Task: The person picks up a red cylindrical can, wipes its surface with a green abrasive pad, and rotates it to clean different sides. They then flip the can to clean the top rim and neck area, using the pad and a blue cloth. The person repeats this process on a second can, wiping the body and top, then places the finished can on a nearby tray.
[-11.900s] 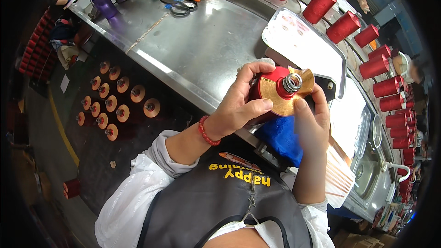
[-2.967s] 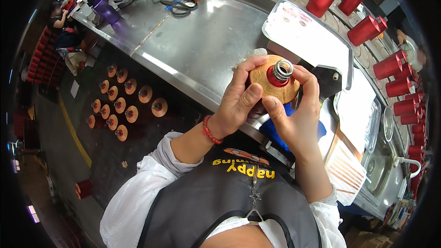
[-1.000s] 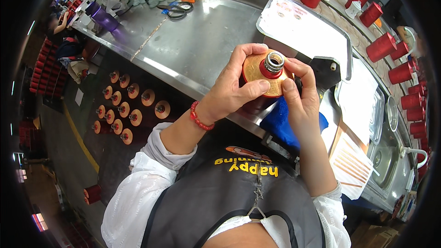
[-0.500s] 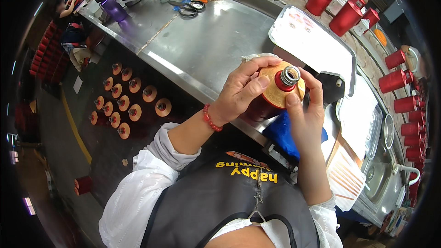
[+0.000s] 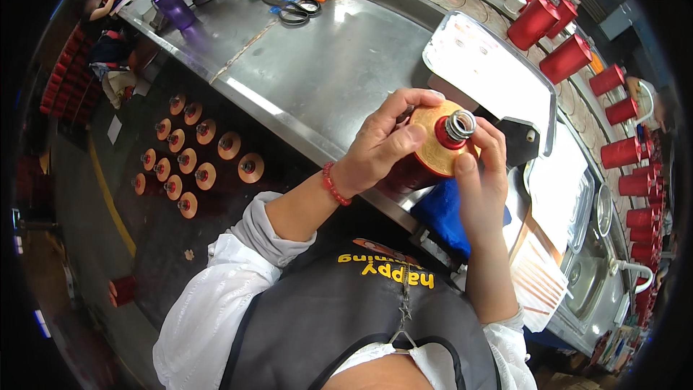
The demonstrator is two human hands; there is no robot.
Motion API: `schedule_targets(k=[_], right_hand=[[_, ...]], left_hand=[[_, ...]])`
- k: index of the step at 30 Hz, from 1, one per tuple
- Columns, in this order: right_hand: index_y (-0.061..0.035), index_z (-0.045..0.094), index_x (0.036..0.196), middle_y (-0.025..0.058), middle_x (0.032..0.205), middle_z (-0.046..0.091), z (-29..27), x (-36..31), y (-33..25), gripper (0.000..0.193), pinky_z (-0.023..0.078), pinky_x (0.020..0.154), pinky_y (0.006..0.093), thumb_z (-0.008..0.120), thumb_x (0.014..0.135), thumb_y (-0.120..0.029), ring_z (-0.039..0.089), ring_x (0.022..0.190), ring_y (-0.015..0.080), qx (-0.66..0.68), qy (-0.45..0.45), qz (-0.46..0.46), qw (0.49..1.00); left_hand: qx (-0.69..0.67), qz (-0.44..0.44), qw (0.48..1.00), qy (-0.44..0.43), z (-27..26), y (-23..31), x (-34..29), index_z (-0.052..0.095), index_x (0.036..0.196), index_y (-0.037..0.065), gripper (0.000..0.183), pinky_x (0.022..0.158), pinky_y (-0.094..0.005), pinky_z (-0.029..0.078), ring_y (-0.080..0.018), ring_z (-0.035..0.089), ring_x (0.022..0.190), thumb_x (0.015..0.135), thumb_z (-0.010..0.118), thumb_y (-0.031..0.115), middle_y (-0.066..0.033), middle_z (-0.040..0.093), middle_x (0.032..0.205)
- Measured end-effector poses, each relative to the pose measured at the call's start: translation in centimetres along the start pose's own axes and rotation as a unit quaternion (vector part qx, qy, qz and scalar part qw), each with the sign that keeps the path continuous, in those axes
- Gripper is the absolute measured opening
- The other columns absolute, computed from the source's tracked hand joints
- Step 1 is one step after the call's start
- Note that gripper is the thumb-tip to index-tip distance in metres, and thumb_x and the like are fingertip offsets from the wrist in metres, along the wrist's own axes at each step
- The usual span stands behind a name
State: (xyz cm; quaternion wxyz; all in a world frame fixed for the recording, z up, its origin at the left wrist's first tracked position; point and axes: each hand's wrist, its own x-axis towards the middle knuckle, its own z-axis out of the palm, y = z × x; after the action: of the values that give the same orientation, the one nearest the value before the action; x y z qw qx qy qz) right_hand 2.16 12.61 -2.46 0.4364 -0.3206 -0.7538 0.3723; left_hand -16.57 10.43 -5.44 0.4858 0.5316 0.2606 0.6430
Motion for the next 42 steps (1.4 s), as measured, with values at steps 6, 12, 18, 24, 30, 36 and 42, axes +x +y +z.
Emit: schedule_targets(k=[6, 12, 18, 24, 30, 36, 42], right_hand=[[-0.0016, 0.053, 0.141, 0.016, 0.137, 0.044, -0.2, -0.3, 1.1, 0.046, 0.037, 0.109, 0.0361, 0.042, 0.107, -0.03, 0.046, 0.127, 0.0273, 0.075, -0.023, -0.002, 0.997], [-0.0017, 0.052, 0.143, 0.015, 0.136, 0.045, -0.5, -1.0, 0.6, 0.045, 0.036, 0.109, 0.0351, 0.042, 0.107, -0.026, 0.046, 0.126, 0.026, 0.072, -0.011, 0.015, 0.997], [-0.0028, 0.052, 0.143, 0.0151, 0.133, 0.047, -0.4, -0.9, 0.7, 0.043, 0.038, 0.106, 0.0352, 0.045, 0.106, -0.023, 0.047, 0.124, 0.026, 0.069, -0.01, -0.014, 0.997], [-0.0036, 0.053, 0.143, 0.0156, 0.132, 0.047, -0.5, -1.0, 0.9, 0.042, 0.038, 0.106, 0.0355, 0.045, 0.106, -0.022, 0.048, 0.123, 0.0268, 0.053, -0.005, -0.03, 0.998], [-0.0039, 0.053, 0.143, 0.016, 0.132, 0.047, -0.6, -1.1, 0.9, 0.042, 0.039, 0.106, 0.0357, 0.046, 0.105, -0.021, 0.048, 0.122, 0.0274, 0.055, -0.005, -0.029, 0.998], [-0.0032, 0.052, 0.143, 0.0161, 0.131, 0.047, -0.6, -1.0, 1.2, 0.042, 0.039, 0.106, 0.0358, 0.046, 0.105, -0.019, 0.048, 0.122, 0.0274, 0.054, -0.002, -0.033, 0.998], [-0.0024, 0.052, 0.143, 0.0161, 0.131, 0.047, -0.6, -1.0, 1.2, 0.042, 0.04, 0.105, 0.0353, 0.046, 0.104, -0.017, 0.048, 0.121, 0.0268, 0.052, -0.001, -0.035, 0.998]], left_hand=[[0.131, 0.065, 0.989, 0.027, 1.2, -1.3, -1.6, 0.021, 0.152, -0.001, 0.081, 0.112, -0.0357, 0.035, -0.0225, 0.046, 0.132, 0.1, 0.055, 0.051, -0.0155, 0.043, 0.143], [0.082, 0.027, 0.996, 0.027, 1.4, -0.6, -1.6, 0.023, 0.151, -0.001, 0.08, 0.111, -0.035, 0.035, -0.022, 0.047, 0.129, 0.099, 0.06, 0.047, -0.0162, 0.044, 0.142], [0.126, 0.013, 0.99, 0.069, 3.0, -0.1, -1.5, 0.03, 0.145, 0.0, 0.074, 0.106, -0.0354, 0.042, -0.0217, 0.052, 0.123, 0.093, 0.071, 0.033, -0.0166, 0.049, 0.134], [0.137, 0.006, 0.987, 0.083, 3.3, 0.0, -1.3, 0.031, 0.143, 0.0, 0.073, 0.105, -0.0358, 0.043, -0.0223, 0.053, 0.121, 0.088, 0.072, 0.026, -0.0167, 0.049, 0.132], [0.134, 0.007, 0.988, 0.082, 3.6, 0.1, -1.3, 0.031, 0.143, -0.001, 0.073, 0.106, -0.036, 0.043, -0.0227, 0.053, 0.122, 0.087, 0.071, 0.025, -0.0171, 0.048, 0.133], [0.162, 0.014, 0.984, 0.076, 3.2, -0.2, -1.3, 0.03, 0.143, -0.002, 0.075, 0.106, -0.0372, 0.043, -0.0247, 0.053, 0.122, 0.088, 0.071, 0.027, -0.0184, 0.048, 0.133], [0.187, 0.011, 0.979, 0.081, 3.5, -0.1, -1.2, 0.031, 0.143, -0.003, 0.076, 0.105, -0.0376, 0.044, -0.0252, 0.054, 0.12, 0.088, 0.072, 0.029, -0.0188, 0.048, 0.131]])
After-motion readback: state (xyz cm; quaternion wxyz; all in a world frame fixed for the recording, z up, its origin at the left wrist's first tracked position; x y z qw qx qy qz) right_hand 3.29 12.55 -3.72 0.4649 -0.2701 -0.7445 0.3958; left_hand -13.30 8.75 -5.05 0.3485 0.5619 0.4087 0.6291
